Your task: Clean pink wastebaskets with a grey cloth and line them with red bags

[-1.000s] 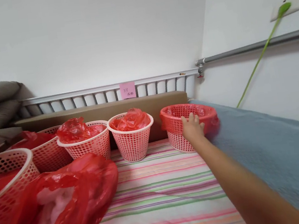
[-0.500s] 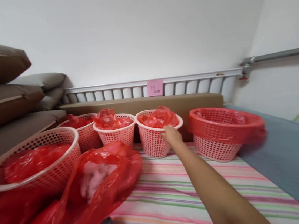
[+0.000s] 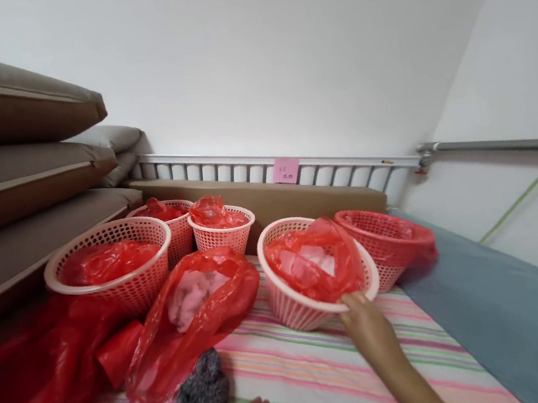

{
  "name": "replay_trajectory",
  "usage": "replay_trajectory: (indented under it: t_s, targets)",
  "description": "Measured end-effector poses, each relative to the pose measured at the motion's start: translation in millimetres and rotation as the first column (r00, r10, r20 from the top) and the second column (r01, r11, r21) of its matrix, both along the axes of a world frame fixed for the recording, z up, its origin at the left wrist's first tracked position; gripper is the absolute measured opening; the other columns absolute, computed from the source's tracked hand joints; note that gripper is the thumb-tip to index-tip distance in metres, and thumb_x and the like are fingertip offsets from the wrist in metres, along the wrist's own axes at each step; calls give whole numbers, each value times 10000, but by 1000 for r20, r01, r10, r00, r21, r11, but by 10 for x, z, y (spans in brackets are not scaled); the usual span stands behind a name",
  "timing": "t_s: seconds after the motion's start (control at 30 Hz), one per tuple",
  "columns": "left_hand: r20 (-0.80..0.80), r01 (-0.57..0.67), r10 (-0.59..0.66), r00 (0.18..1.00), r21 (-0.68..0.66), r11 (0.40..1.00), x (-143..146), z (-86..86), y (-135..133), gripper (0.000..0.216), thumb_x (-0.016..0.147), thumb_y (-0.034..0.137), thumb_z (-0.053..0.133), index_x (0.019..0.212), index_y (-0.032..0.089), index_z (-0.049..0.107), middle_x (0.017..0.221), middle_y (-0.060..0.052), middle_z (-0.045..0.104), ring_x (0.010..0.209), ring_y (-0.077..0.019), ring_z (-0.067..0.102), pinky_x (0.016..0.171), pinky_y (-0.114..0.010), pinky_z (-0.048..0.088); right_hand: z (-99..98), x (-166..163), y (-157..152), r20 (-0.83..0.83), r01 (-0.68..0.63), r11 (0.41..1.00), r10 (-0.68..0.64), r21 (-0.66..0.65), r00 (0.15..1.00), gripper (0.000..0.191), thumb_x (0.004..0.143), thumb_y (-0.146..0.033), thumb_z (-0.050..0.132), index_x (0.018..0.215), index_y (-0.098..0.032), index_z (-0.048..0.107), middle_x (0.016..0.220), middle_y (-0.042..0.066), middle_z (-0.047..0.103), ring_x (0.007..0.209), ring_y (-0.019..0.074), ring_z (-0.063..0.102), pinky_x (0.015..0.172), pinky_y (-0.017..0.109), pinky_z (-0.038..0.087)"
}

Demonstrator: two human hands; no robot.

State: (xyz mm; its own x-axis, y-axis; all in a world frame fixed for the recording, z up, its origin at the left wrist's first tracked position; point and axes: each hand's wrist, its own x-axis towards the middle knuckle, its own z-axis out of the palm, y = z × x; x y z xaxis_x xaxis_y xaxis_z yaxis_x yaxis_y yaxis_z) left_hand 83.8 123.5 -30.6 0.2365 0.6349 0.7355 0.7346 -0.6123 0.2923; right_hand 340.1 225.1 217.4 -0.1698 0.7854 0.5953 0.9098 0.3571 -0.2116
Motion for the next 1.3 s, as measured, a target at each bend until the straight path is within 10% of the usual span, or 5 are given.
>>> replay_trajectory:
  t_s: [0.3, 0.43, 0.73, 0.93, 1.3]
  targets:
    - [726, 317, 172, 665, -484, 816, -390, 613, -856, 264, 824, 324, 546, 1007, 165, 651, 1018, -108, 719, 979, -265, 675, 889, -388, 536, -585, -226, -2186, -78, -101, 994, 104, 34, 992, 273, 768, -166, 460, 916, -334, 617, 1012, 51, 646, 951, 264, 622, 781, 390, 537]
    - [723, 28, 336, 604, -441, 897, -819, 1267, -1387, 475, 838, 432, 547, 1228, 163, 516, 1241, -153, 600, 1116, -301, 588, 955, -478, 473, -627, -335, -2612, -77, -173, 981, 166, -83, 983, 413, 748, -94, 459, 1042, -336, 620, 1172, 50, 604, 1039, 254, 586, 840, 387, 527]
    - [139, 80, -9, 990, -511, 856, -426, 2552, -1590, 1134, 435, 221, 878, 1435, 214, 343, 1578, -174, 87, 1426, -370, 139, 1119, -513, 235, -480, -777, -2742, 20, -145, 989, 145, -4, 989, 412, 699, 24, 360, 869, -218, 647, 1145, 72, 603, 976, 222, 568, 854, 356, 482]
    - [520, 300, -21, 854, -460, 836, -173, 2496, -1178, 342, 524, -65, 504, 709, 183, 652, 905, -62, 656, 944, -238, 565, 902, -375, 405, -563, -624, -2460, 88, -265, 954, 255, 139, 963, 337, 729, -62, 425, 897, -243, 653, 1112, 61, 624, 910, 211, 611, 769, 325, 512]
    - [808, 421, 47, 587, -354, 835, -35, 3338, -800, 94, 696, 226, 553, 674, 208, 464, 506, 79, 452, 400, -76, 392, 384, -177, 314, -502, -404, -2353, -105, -211, 977, 214, 35, 971, 250, 759, -130, 436, 838, -253, 639, 1116, 54, 617, 981, 220, 605, 818, 347, 492]
